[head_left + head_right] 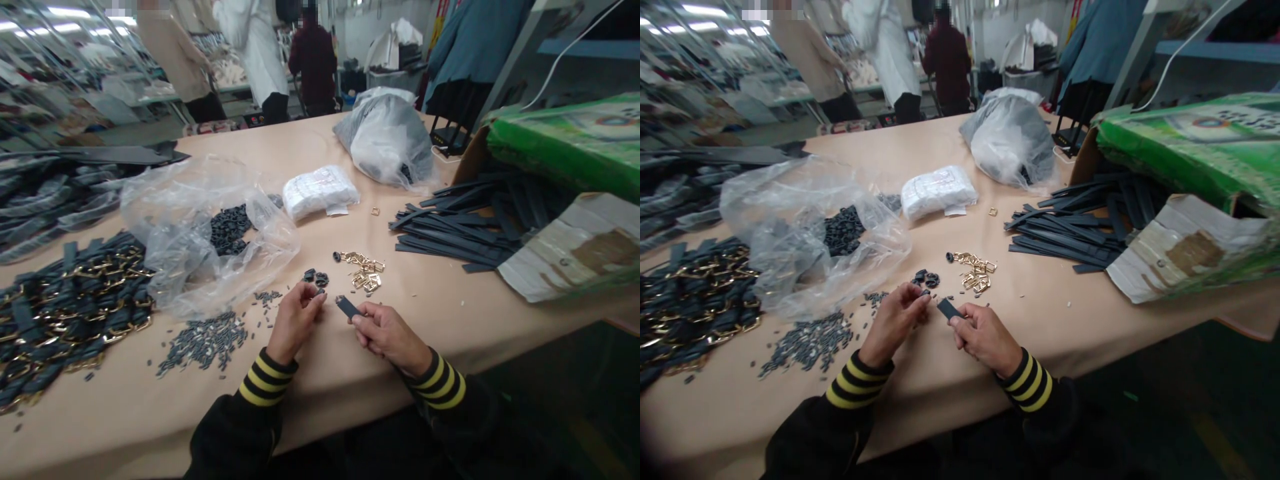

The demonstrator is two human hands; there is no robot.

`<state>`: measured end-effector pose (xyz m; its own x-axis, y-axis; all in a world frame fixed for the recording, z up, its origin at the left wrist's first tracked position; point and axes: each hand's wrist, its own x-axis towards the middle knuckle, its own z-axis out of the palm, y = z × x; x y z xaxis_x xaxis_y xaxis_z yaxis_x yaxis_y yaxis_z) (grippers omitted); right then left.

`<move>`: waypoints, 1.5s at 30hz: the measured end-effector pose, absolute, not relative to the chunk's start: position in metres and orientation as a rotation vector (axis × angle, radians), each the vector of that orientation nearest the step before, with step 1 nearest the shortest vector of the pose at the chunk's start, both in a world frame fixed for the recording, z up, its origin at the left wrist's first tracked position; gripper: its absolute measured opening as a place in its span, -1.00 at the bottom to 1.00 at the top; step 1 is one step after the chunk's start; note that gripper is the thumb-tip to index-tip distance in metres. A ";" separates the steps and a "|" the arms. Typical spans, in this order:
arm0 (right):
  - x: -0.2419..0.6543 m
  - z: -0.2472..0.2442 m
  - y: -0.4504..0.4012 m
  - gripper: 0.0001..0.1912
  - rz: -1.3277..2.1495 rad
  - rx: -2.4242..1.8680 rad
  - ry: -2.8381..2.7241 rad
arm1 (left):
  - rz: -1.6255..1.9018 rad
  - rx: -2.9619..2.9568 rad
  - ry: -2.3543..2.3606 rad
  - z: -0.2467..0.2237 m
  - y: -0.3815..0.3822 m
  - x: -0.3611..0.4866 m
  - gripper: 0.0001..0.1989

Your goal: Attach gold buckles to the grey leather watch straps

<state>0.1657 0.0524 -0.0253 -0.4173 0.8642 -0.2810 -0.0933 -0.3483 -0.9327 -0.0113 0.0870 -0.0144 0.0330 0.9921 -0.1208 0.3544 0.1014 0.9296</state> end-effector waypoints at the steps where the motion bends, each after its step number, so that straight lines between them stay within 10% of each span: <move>1: 0.164 -0.023 0.050 -0.78 1.779 -1.116 -1.267 | 0.946 1.193 1.380 -0.012 0.081 -0.011 -0.82; 20: 0.146 -0.002 0.027 -0.79 1.053 -1.398 -1.832 | 1.226 0.564 1.097 -0.008 0.025 0.008 -0.79; 31: 0.160 -0.009 0.028 -0.75 1.329 -1.211 -1.810 | 1.308 1.445 1.449 -0.025 -0.002 0.025 -0.81; 45: 0.142 -0.020 0.014 -0.73 1.378 -1.141 -1.459 | 1.400 0.290 0.909 -0.020 0.003 0.054 -0.81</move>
<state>0.1423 0.0143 -0.0200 -0.2642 0.9641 -0.0258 0.0805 -0.0046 -0.9967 0.0539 0.0026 -0.0196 -0.0901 0.9230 -0.3741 -0.7169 0.2006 0.6677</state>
